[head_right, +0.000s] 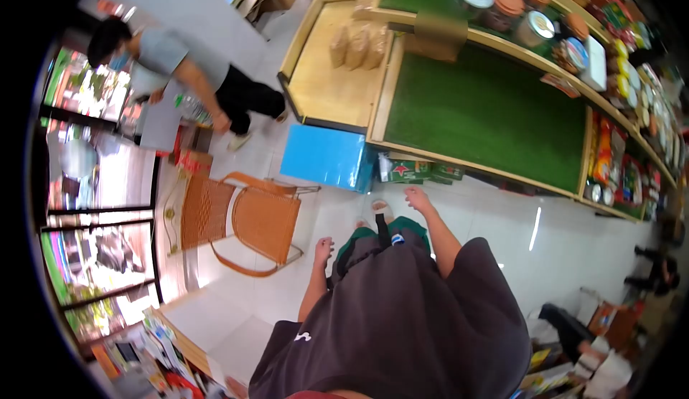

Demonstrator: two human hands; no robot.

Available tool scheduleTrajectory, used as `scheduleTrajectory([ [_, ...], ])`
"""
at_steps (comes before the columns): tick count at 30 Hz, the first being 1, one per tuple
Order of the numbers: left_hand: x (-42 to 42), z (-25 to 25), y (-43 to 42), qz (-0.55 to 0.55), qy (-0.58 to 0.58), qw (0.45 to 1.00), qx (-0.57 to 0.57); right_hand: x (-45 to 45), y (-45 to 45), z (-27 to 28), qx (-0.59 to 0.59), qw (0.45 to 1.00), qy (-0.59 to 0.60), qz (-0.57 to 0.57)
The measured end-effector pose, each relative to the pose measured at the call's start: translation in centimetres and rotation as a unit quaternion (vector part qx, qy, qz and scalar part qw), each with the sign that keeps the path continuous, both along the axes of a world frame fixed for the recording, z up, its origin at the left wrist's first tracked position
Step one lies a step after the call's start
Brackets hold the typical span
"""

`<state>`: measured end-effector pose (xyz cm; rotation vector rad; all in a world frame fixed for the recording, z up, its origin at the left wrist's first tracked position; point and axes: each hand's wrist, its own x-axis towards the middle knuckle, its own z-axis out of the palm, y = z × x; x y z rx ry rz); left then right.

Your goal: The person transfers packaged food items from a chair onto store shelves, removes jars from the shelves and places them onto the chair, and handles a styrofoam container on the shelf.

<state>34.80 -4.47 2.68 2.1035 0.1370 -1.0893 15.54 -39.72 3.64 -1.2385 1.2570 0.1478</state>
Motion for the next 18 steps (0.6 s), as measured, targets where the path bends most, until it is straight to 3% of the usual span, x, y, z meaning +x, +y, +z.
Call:
scheduleTrajectory([
  [8,8.4,-2.1,-10.5,-0.26,0.009,0.964,-0.057,-13.7,6.2,0.1,-0.014,0.945,0.112,-0.308],
  [12,12.2,-5.6,-13.4,-0.368,0.024,0.928,-0.048,-16.4,15.1,0.9,0.01,0.909,0.148,-0.389],
  [14,13.4,-6.8,-14.1,-0.403,-0.023,0.912,-0.072,-16.4,19.3,0.1,0.067,0.882,0.161,-0.438],
  [18,15.1,-7.4,-13.8,-0.442,-0.019,0.895,-0.054,-14.6,25.1,1.6,0.121,0.867,0.172,-0.452],
])
